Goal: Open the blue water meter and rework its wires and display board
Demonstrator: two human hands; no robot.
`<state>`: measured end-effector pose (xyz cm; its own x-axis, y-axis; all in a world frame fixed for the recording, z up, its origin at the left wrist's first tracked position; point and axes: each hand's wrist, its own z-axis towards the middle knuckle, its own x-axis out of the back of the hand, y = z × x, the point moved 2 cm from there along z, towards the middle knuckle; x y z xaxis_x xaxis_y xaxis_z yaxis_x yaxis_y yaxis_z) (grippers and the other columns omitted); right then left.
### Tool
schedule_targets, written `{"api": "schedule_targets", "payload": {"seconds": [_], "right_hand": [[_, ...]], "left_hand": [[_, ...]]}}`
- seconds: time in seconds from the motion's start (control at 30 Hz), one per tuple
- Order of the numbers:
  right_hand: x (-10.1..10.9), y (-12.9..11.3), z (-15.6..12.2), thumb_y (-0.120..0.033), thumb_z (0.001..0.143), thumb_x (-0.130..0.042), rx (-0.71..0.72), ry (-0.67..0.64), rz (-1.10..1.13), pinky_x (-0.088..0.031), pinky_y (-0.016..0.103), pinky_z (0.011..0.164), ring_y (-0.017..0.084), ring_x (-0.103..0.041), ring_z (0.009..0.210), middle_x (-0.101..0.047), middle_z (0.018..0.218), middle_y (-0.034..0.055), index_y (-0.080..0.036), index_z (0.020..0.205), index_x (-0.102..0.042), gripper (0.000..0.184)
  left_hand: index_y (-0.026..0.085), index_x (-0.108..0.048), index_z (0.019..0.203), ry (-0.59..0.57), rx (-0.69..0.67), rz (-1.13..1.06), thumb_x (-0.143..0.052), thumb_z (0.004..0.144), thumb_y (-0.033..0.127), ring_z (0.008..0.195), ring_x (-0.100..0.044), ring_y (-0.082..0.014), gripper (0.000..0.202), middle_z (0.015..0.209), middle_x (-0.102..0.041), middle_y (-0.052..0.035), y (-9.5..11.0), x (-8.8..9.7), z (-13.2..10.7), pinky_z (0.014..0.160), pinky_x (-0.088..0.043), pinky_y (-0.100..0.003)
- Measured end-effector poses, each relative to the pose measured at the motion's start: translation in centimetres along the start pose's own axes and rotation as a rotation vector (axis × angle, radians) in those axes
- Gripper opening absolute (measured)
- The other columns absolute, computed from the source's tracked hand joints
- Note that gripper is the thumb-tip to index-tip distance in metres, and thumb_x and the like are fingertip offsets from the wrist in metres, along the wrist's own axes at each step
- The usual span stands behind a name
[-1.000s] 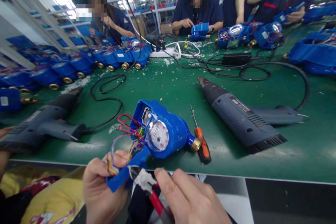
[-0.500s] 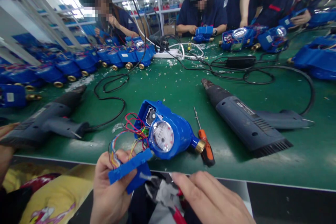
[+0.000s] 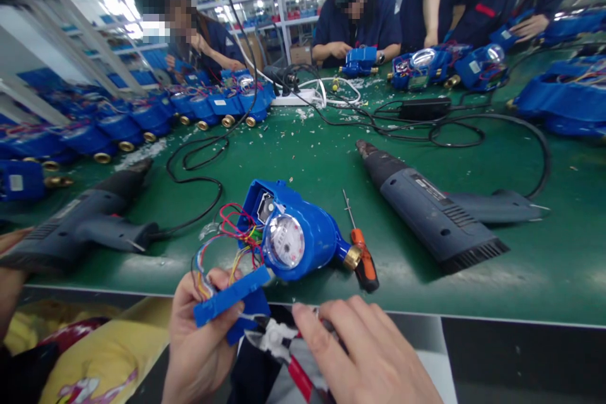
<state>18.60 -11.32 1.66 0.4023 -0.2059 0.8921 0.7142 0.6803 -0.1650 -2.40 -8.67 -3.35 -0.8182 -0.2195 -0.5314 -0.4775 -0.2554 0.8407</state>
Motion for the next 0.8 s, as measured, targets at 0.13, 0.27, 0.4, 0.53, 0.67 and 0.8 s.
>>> {"api": "schedule_targets", "payload": {"seconds": [0.13, 0.27, 0.4, 0.53, 0.67, 0.8], "right_hand": [[-0.8, -0.8, 0.5, -0.021, 0.102, -0.031, 0.035, 0.083, -0.015, -0.047, 0.028, 0.069, 0.015, -0.065, 0.077, -0.071, 0.093, -0.0001, -0.021, 0.116, -0.063, 0.035], [-1.5, -1.5, 1.1, -0.016, 0.101, -0.028, 0.019, 0.165, -0.035, -0.042, 0.032, 0.073, 0.016, -0.062, 0.074, -0.07, 0.087, -0.0003, -0.021, 0.109, -0.066, 0.039], [-1.8, -1.5, 1.2, -0.03, 0.104, -0.028, 0.001, 0.191, 0.007, -0.043, 0.031, 0.074, 0.016, -0.061, 0.078, -0.069, 0.091, 0.0032, -0.018, 0.112, -0.066, 0.041], [-1.6, -1.0, 0.7, -0.027, 0.098, -0.034, -0.067, 0.239, 0.048, -0.045, 0.028, 0.074, 0.016, -0.061, 0.082, -0.067, 0.094, 0.0047, -0.016, 0.117, -0.064, 0.038], [-1.9, -1.0, 0.1, -0.016, 0.084, -0.04, -0.103, 0.173, 0.044, -0.05, 0.025, 0.071, 0.016, -0.062, 0.083, -0.067, 0.096, 0.005, -0.015, 0.12, -0.062, 0.042], [-2.3, -1.3, -0.2, -0.015, 0.082, -0.04, -0.133, 0.156, 0.052, -0.054, 0.026, 0.068, 0.018, -0.064, 0.082, -0.067, 0.096, 0.0063, -0.015, 0.12, -0.062, 0.044]], "left_hand": [[0.022, -0.063, 0.077, 0.002, 0.128, -0.058, -0.088, 0.061, 0.012, 0.074, -0.072, -0.0124, 0.032, 0.081, -0.072, 0.0045, -0.2, 0.3, -0.1, 0.069, -0.061, -0.021], [0.023, -0.063, 0.079, -0.032, 0.16, -0.064, -0.089, 0.063, 0.022, 0.07, -0.069, -0.0123, 0.03, 0.084, -0.07, 0.0022, -0.1, 0.1, -0.3, 0.063, -0.06, -0.021], [0.021, -0.063, 0.075, 0.0, 0.123, 0.007, -0.093, 0.055, 0.026, 0.068, -0.064, -0.011, 0.036, 0.076, -0.066, 0.0025, -0.2, -0.1, -0.4, 0.062, -0.057, -0.019], [0.021, -0.061, 0.073, 0.019, 0.069, 0.073, -0.093, 0.055, 0.025, 0.07, -0.064, -0.0108, 0.037, 0.074, -0.066, 0.0032, -0.6, 0.2, -0.5, 0.065, -0.056, -0.018], [0.021, -0.063, 0.073, 0.001, -0.05, 0.131, -0.091, 0.06, 0.022, 0.071, -0.065, -0.0096, 0.031, 0.073, -0.067, 0.0041, -0.7, 0.1, -0.4, 0.069, -0.055, -0.016], [0.021, -0.061, 0.066, -0.033, -0.127, 0.138, -0.089, 0.061, 0.019, 0.07, -0.065, -0.0098, 0.028, 0.07, -0.067, 0.0048, -0.6, -0.2, -0.4, 0.069, -0.055, -0.017]]}}
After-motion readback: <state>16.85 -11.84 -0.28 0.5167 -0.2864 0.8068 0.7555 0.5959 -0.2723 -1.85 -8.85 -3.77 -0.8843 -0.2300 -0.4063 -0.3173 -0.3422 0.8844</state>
